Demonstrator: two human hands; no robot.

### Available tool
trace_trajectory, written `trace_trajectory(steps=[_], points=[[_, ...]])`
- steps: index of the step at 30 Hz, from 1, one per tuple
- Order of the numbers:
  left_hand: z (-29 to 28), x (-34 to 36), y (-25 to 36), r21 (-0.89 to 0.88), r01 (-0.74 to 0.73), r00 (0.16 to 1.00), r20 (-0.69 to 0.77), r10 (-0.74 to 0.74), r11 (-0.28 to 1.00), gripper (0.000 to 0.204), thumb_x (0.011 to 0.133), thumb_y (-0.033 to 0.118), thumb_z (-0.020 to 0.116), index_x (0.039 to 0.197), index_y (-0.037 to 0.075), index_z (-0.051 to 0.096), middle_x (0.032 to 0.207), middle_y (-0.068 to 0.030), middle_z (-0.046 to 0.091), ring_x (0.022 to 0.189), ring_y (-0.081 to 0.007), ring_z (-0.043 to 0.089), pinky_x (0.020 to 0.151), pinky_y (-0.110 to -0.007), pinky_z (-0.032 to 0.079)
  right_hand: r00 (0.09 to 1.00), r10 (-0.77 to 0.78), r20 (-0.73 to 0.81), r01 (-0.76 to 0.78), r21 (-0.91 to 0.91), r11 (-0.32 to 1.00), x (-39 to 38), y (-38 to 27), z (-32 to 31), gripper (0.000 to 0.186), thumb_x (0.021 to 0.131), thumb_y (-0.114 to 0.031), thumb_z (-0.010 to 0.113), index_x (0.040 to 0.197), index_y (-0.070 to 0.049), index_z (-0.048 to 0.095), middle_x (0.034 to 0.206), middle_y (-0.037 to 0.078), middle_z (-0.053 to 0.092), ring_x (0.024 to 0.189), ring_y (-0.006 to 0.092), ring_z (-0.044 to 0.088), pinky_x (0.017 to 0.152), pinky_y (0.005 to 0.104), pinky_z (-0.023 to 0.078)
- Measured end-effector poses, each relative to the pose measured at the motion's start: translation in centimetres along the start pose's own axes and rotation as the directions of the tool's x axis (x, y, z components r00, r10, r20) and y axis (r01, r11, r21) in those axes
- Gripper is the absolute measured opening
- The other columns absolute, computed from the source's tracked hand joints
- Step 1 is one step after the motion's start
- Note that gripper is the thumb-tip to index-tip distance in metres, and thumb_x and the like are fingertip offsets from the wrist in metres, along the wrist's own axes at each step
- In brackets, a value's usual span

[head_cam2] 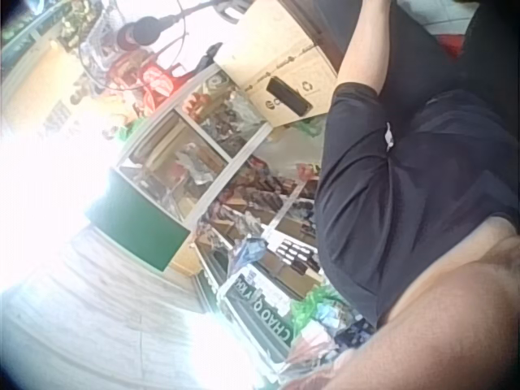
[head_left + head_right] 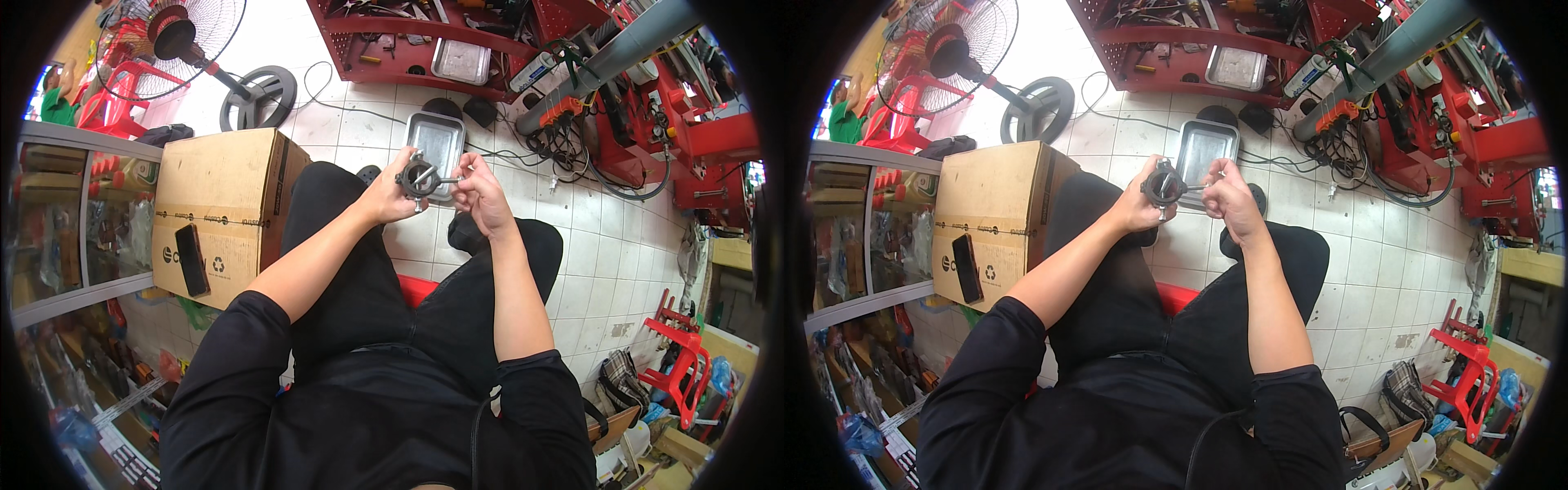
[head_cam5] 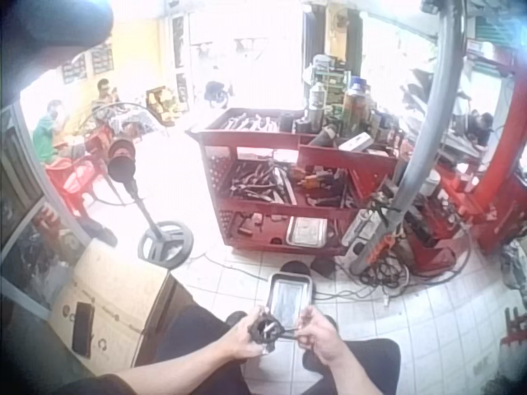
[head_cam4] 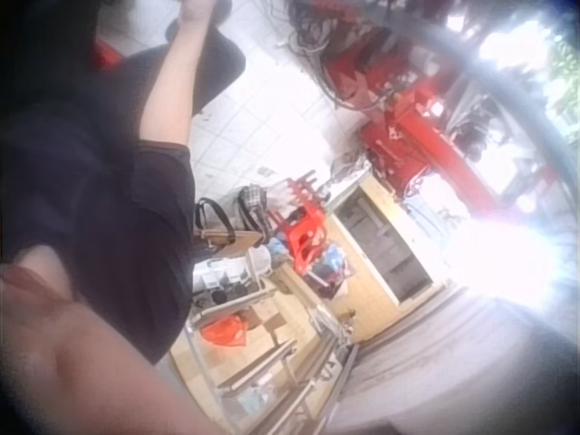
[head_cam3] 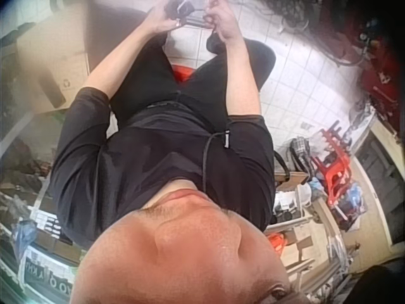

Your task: The person sits on a low stool and works on a metallic mechanical component, likely a brake caliper, resting on their lap. They use a small tool to manipulate internal parts, rotate the component to access different sides, and place small pieces into a metal tray.

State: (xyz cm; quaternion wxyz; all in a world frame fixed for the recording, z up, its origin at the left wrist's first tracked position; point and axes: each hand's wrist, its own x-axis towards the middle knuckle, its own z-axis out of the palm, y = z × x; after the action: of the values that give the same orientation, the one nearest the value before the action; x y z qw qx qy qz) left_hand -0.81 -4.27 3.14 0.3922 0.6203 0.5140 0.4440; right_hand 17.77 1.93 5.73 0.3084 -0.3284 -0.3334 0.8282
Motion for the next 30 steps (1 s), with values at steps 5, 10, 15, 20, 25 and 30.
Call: trace_trajectory(steps=[5,10,15,20,25,30], points=[[0.0,0.0,-0.3,-0.001,0.000,1.000,-0.003,0.000,1.000,0.051,0.065,0.005,0.062,0.110,0.003,0.039,0.084,-0.0048,0.057,0.076,-0.0155,0.054,0.074,-0.028,0.045,0.991,0.136,0.007,-0.134,-0.107,0.985,-0.2,-0.5,-0.4,0.017,0.086,-0.014,0.053,0.098,-0.014,0.041,0.072,-0.003,0.042,0.052,0.0037,0.036,0.044,0.0188,0.027],[0.1,0.0,0.2,0.012,0.018,1.000,0.004,-0.018,1.000,0.051,0.065,0.005,0.062,0.110,0.003,0.038,0.084,-0.0048,0.056,0.076,-0.0157,0.054,0.074,-0.028,0.045,0.999,-0.032,-0.023,0.032,-0.002,0.999,-0.1,-0.2,0.2,0.014,0.089,-0.020,0.054,0.096,-0.014,0.043,0.067,-0.004,0.041,0.048,0.0036,0.035,0.043,0.0184,0.026],[0.0,-0.1,-0.5,-0.009,-0.001,1.000,-0.001,0.001,1.000,0.050,0.065,0.005,0.062,0.109,0.004,0.038,0.084,-0.0049,0.056,0.076,-0.0147,0.054,0.073,-0.027,0.045,0.993,0.118,-0.019,-0.119,-0.066,0.991,-0.1,-0.4,-0.3,0.018,0.086,-0.018,0.057,0.096,-0.013,0.043,0.072,-0.002,0.043,0.053,0.0046,0.038,0.045,0.0188,0.028],[0.1,0.0,0.1,-0.013,0.014,1.000,0.012,-0.014,1.000,0.049,0.066,0.005,0.062,0.109,0.004,0.038,0.083,-0.0042,0.056,0.076,-0.0138,0.053,0.073,-0.027,0.045,1.000,-0.001,0.029,0.004,-0.082,0.997,0.1,0.2,-0.5,0.018,0.088,-0.023,0.057,0.094,-0.012,0.044,0.072,-0.002,0.043,0.053,0.0044,0.039,0.045,0.0184,0.027],[0.0,0.0,-0.3,0.003,-0.017,1.000,0.001,0.017,1.000,0.050,0.065,0.005,0.063,0.109,0.004,0.039,0.083,-0.0042,0.056,0.075,-0.0139,0.054,0.072,-0.027,0.045,0.994,0.036,-0.105,-0.046,-0.101,0.994,0.1,-0.1,0.1,0.016,0.087,-0.017,0.057,0.094,-0.013,0.043,0.068,-0.004,0.042,0.053,0.0041,0.039,0.045,0.0182,0.028],[0.1,0.0,0.1,0.006,-0.018,1.000,-0.009,0.018,1.000,0.049,0.065,0.005,0.062,0.109,0.004,0.040,0.083,-0.0043,0.056,0.076,-0.0144,0.054,0.072,-0.027,0.045,1.000,-0.006,0.021,0.008,-0.098,0.995,0.3,0.5,-0.8,0.019,0.087,-0.024,0.058,0.093,-0.013,0.044,0.072,-0.002,0.045,0.054,0.0048,0.040,0.045,0.0189,0.028]])
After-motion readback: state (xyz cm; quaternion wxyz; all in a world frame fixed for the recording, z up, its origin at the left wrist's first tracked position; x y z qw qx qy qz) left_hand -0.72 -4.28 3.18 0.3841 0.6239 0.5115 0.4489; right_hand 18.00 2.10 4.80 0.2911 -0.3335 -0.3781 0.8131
